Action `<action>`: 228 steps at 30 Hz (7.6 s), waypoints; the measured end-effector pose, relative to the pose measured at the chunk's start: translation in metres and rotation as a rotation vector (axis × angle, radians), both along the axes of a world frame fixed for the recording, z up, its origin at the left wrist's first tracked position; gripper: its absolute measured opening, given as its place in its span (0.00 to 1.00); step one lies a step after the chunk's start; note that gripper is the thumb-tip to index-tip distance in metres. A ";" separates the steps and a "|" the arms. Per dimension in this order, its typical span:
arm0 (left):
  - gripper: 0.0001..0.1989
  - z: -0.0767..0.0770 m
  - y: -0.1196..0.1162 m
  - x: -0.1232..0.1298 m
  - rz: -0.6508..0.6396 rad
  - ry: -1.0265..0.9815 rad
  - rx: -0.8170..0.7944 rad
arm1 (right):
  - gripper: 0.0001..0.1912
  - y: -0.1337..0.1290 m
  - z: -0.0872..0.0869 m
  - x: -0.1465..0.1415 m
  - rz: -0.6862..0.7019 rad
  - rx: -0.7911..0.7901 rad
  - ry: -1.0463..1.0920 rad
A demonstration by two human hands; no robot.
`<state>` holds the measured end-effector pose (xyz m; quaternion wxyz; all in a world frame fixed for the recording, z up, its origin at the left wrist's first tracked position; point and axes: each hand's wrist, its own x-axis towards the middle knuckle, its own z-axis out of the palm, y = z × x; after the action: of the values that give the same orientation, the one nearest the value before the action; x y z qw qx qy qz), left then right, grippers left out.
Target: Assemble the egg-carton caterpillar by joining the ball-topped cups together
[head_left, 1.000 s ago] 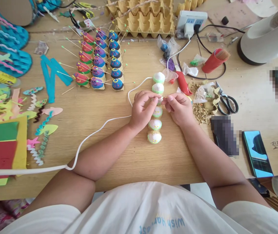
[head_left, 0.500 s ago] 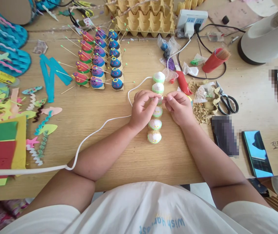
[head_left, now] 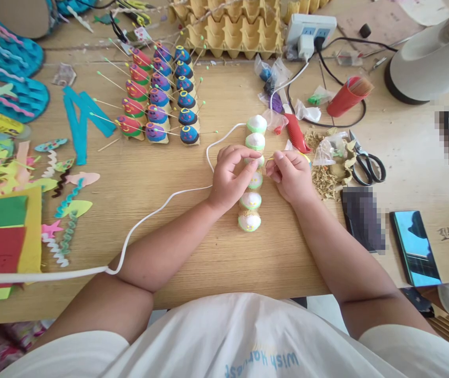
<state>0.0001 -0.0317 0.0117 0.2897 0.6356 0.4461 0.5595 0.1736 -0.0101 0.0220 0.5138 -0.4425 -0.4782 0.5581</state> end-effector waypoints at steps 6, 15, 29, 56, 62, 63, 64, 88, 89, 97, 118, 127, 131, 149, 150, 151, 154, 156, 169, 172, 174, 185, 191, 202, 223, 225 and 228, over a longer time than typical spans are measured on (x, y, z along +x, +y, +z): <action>0.13 0.002 0.000 -0.001 -0.038 0.044 0.022 | 0.39 0.000 -0.001 0.000 -0.011 0.001 -0.036; 0.13 0.003 0.000 -0.002 -0.061 0.063 0.043 | 0.39 -0.002 -0.003 0.002 0.041 0.040 -0.077; 0.14 -0.002 0.003 -0.002 -0.015 0.022 -0.016 | 0.38 -0.005 -0.004 0.003 0.056 0.083 -0.084; 0.18 -0.006 0.005 0.001 -0.022 -0.141 -0.051 | 0.27 0.001 -0.003 0.001 0.053 0.121 0.093; 0.16 -0.005 0.005 0.000 -0.057 -0.097 0.001 | 0.28 -0.001 -0.001 0.001 0.072 0.108 0.098; 0.16 -0.005 0.005 0.000 -0.061 -0.096 0.006 | 0.28 -0.001 -0.001 0.001 0.072 0.108 0.100; 0.16 -0.005 0.005 0.000 -0.062 -0.094 0.010 | 0.28 -0.001 -0.002 0.001 0.073 0.108 0.101; 0.12 -0.005 0.004 -0.003 -0.025 0.102 0.163 | 0.29 -0.001 -0.003 0.002 0.105 0.071 0.080; 0.12 -0.005 0.004 -0.003 -0.025 0.100 0.161 | 0.29 0.000 -0.003 0.002 0.109 0.072 0.078; 0.12 -0.003 0.004 -0.003 -0.030 0.073 0.129 | 0.27 -0.002 -0.003 0.001 0.129 0.053 0.102; 0.13 -0.001 0.003 -0.002 -0.016 0.064 0.131 | 0.25 -0.001 -0.008 0.003 0.222 0.011 0.162; 0.15 -0.002 0.004 -0.002 -0.019 0.075 0.114 | 0.25 0.000 -0.010 0.002 0.223 0.006 0.169; 0.16 -0.003 0.004 -0.002 -0.018 0.069 0.092 | 0.26 -0.001 -0.007 0.002 0.225 0.000 0.179; 0.15 0.001 0.002 -0.001 -0.035 0.055 0.099 | 0.26 0.000 -0.006 0.002 0.214 0.007 0.166; 0.15 0.000 0.002 -0.001 -0.035 0.055 0.102 | 0.25 0.000 -0.007 0.002 0.214 0.014 0.167; 0.15 0.000 0.002 -0.001 -0.035 0.053 0.108 | 0.25 0.000 -0.007 0.002 0.214 0.023 0.169; 0.14 0.000 0.002 -0.001 -0.030 0.043 0.128 | 0.25 0.000 -0.007 0.002 0.218 0.045 0.162; 0.14 0.001 0.001 -0.001 -0.026 0.052 0.131 | 0.25 0.000 -0.007 0.002 0.221 0.055 0.146; 0.10 -0.002 0.002 -0.001 -0.026 0.063 0.169 | 0.19 0.001 -0.013 0.004 0.224 0.099 0.155; 0.08 -0.003 0.003 0.000 -0.021 0.046 0.184 | 0.20 0.000 -0.012 0.004 0.218 0.097 0.149; 0.08 -0.003 0.003 0.000 -0.023 0.046 0.184 | 0.20 0.000 -0.012 0.004 0.216 0.104 0.154; 0.10 -0.004 0.003 -0.002 -0.010 0.100 0.177 | 0.21 -0.001 -0.009 0.001 0.183 0.102 0.160; 0.09 -0.003 0.003 -0.001 -0.013 0.075 0.175 | 0.23 0.000 -0.008 0.002 0.171 0.067 0.163; 0.10 -0.003 0.003 -0.001 0.014 0.074 0.178 | 0.21 0.000 -0.008 0.001 0.175 0.093 0.151; 0.19 0.002 0.000 -0.002 -0.013 0.043 0.084 | 0.26 -0.002 -0.004 0.000 0.175 0.069 0.094; 0.19 0.002 0.000 -0.001 -0.007 0.043 0.092 | 0.27 -0.002 -0.003 -0.001 0.170 0.070 0.086; 0.18 0.001 0.000 -0.001 0.003 0.039 0.092 | 0.28 -0.002 -0.002 -0.002 0.162 0.070 0.079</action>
<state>-0.0011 -0.0314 0.0132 0.2504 0.6584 0.4264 0.5674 0.1716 -0.0126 0.0202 0.5005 -0.3617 -0.5108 0.5981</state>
